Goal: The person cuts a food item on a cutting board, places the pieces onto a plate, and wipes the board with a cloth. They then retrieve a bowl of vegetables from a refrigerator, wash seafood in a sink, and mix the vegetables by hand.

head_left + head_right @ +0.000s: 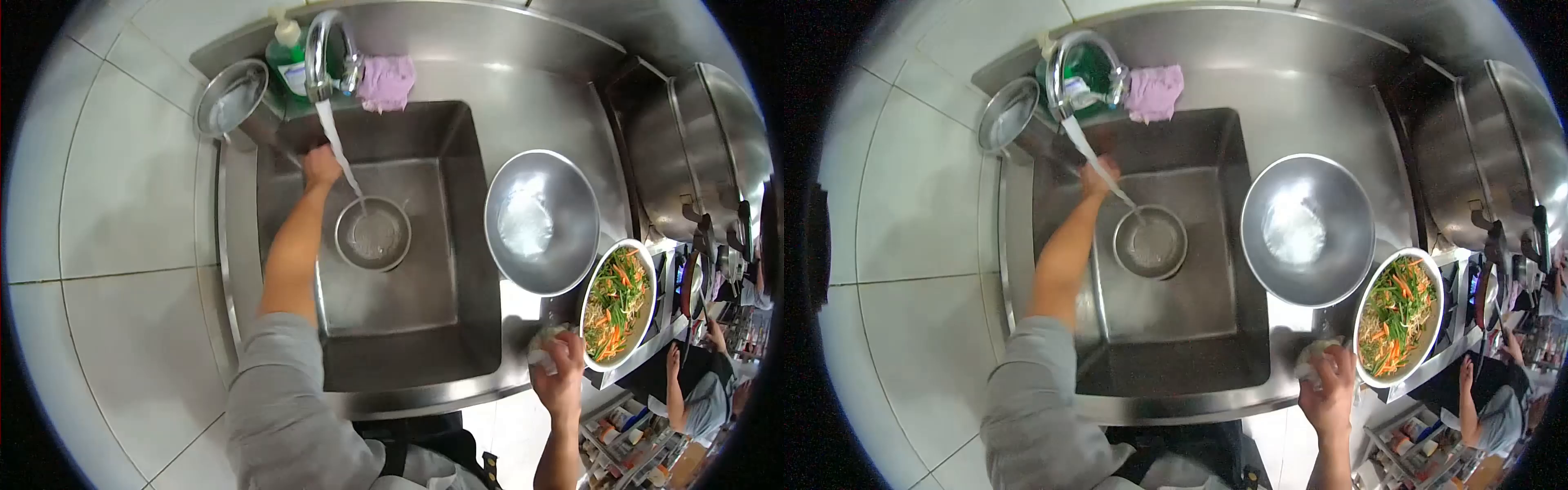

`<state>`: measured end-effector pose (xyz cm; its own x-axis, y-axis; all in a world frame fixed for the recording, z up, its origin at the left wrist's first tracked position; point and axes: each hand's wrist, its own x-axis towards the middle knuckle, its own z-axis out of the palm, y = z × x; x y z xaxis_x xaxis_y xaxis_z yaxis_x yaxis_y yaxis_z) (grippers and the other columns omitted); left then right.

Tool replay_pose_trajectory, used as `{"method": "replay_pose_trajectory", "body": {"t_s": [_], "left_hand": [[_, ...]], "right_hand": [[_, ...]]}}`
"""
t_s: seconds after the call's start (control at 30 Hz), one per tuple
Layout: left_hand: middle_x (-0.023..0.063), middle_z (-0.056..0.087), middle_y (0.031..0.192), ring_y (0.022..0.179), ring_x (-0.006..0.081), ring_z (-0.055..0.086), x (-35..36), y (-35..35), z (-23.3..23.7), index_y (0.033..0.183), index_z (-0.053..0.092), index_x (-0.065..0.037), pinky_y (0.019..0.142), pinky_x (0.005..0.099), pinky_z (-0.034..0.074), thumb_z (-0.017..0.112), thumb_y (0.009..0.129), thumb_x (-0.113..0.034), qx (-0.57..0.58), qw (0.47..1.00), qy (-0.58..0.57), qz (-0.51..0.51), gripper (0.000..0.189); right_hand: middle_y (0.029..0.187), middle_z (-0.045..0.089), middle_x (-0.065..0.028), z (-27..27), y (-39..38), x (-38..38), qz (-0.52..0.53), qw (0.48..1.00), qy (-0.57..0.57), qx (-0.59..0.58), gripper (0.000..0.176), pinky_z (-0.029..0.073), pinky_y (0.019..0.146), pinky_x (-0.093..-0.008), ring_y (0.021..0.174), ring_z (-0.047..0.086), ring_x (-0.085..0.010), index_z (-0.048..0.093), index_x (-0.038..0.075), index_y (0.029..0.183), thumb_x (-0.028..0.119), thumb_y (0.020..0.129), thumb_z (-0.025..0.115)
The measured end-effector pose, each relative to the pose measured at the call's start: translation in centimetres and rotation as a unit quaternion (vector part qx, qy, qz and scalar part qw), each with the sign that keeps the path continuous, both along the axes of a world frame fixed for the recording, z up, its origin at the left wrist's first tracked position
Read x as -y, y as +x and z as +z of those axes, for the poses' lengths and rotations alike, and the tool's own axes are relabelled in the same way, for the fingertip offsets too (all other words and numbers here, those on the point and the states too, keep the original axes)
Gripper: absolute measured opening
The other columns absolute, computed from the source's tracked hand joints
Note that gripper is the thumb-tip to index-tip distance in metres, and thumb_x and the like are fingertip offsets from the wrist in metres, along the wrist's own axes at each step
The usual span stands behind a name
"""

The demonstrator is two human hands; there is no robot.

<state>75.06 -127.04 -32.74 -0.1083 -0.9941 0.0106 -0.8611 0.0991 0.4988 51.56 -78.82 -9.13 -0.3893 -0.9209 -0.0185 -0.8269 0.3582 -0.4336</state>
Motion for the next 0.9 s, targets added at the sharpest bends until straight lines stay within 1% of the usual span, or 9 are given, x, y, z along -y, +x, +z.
{"method": "replay_pose_trajectory", "body": {"t_s": [0.1, 0.17, 0.23, 0.33, 0.5, 0.57, 0.7, 0.8, 0.9], "left_hand": [[0.0141, 0.064, 0.095, 0.086, 0.0312, 0.062, -4.5, 1.8, -4.5, 0.096, 0.064, -0.007, 0.077, 0.0408, 0.05, 0.06, 0.078, -0.017, -0.084, 0.956, -0.151, -0.237, 0.021], [0.0107, 0.063, 0.101, 0.088, 0.0245, 0.061, -9.4, 1.3, -3.1, 0.098, 0.062, -0.006, 0.079, 0.0381, 0.049, 0.059, 0.082, -0.021, -0.223, 0.94, 0.245, -0.081, 0.022], [0.0078, 0.062, 0.104, 0.088, 0.0183, 0.061, -13.6, 1.5, 0.1, 0.102, 0.06, -0.004, 0.08, 0.0352, 0.049, 0.057, 0.087, -0.025, -0.446, 0.735, 0.506, -0.07, 0.026], [0.0042, 0.062, 0.092, 0.083, 0.0147, 0.061, -16.2, 1.6, 3.6, 0.102, 0.06, -0.003, 0.073, 0.0315, 0.05, 0.058, 0.087, -0.032, -0.554, 0.594, 0.582, -0.041, 0.032], [0.0075, 0.064, 0.094, 0.082, 0.0195, 0.061, -13.4, 2.9, -8.3, 0.1, 0.062, -0.004, 0.071, 0.0336, 0.049, 0.06, 0.085, -0.034, -0.587, 0.664, 0.458, 0.075, 0.034], [0.0134, 0.064, 0.092, 0.081, 0.0258, 0.061, -12.6, 2.3, -10.3, 0.096, 0.064, -0.003, 0.071, 0.0356, 0.048, 0.06, 0.083, -0.024, -0.262, 0.91, 0.283, 0.15, 0.025], [0.0184, 0.062, 0.092, 0.087, 0.031, 0.06, -13.4, 2.1, -8.6, 0.095, 0.063, -0.001, 0.074, 0.0375, 0.047, 0.059, 0.077, -0.015, -0.225, 0.923, 0.279, 0.138, 0.023], [0.0202, 0.058, 0.099, 0.093, 0.0373, 0.055, -15.4, 2.7, -13.3, 0.092, 0.062, 0.0, 0.08, 0.0412, 0.045, 0.058, 0.07, -0.006, -0.179, 0.98, -0.082, 0.018, 0.023], [0.0195, 0.056, 0.095, 0.088, 0.0385, 0.055, -16.0, 3.6, -12.0, 0.089, 0.062, 0.0, 0.078, 0.0418, 0.045, 0.058, 0.071, -0.004, -0.246, 0.969, 0.003, -0.016, 0.019]], "right_hand": [[0.098, 0.053, -0.0181, 3.4, 3.0, 2.0, -0.018, 0.998, -0.042, 0.042, 0.034, 0.045, 0.08, -0.0405, 0.092, 0.055, -0.0357, 0.062, 0.004, 0.085, -0.003, 0.052, 0.061], [0.098, 0.053, -0.0189, 3.2, 5.9, 6.2, 0.015, 0.981, -0.085, 0.173, 0.037, 0.048, 0.08, -0.0397, 0.092, 0.057, -0.0359, 0.063, 0.005, 0.092, -0.001, 0.056, 0.059], [0.098, 0.057, -0.0155, -2.0, 8.1, 11.4, 0.049, 0.96, -0.115, 0.249, 0.036, 0.049, 0.075, -0.0355, 0.088, 0.059, -0.0328, 0.06, 0.003, 0.093, -0.001, 0.057, 0.058], [0.087, 0.058, -0.0061, -13.3, 11.1, 20.2, -0.062, 0.866, -0.032, 0.495, 0.033, 0.045, 0.069, -0.0269, 0.078, 0.055, -0.0172, 0.058, 0.003, 0.099, -0.003, 0.067, 0.051], [0.087, 0.058, -0.0088, -30.6, 12.8, 30.5, -0.134, 0.786, 0.023, 0.603, 0.04, 0.046, 0.07, -0.031, 0.078, 0.056, -0.0205, 0.057, 0.003, 0.107, 0.001, 0.067, 0.051], [0.094, 0.061, -0.0137, -31.6, 13.4, 32.0, -0.058, 0.936, 0.037, 0.345, 0.04, 0.046, 0.075, -0.0351, 0.083, 0.057, -0.0257, 0.058, 0.001, 0.108, 0.004, 0.068, 0.053], [0.092, 0.063, -0.0167, -30.8, 14.6, 32.2, 0.153, 0.969, -0.182, 0.062, 0.029, 0.045, 0.082, -0.0385, 0.089, 0.057, -0.0334, 0.061, 0.004, 0.1, 0.011, 0.073, 0.055], [0.082, 0.064, -0.0156, -31.8, 14.9, 33.2, 0.248, 0.959, -0.022, 0.135, 0.02, 0.046, 0.079, -0.0415, 0.086, 0.057, -0.0364, 0.063, 0.005, 0.091, 0.01, 0.074, 0.054], [0.08, 0.063, -0.0163, -32.6, 15.8, 34.6, 0.218, 0.968, 0.033, 0.118, 0.017, 0.047, 0.075, -0.0434, 0.079, 0.059, -0.0378, 0.065, 0.006, 0.085, 0.009, 0.074, 0.053]]}}
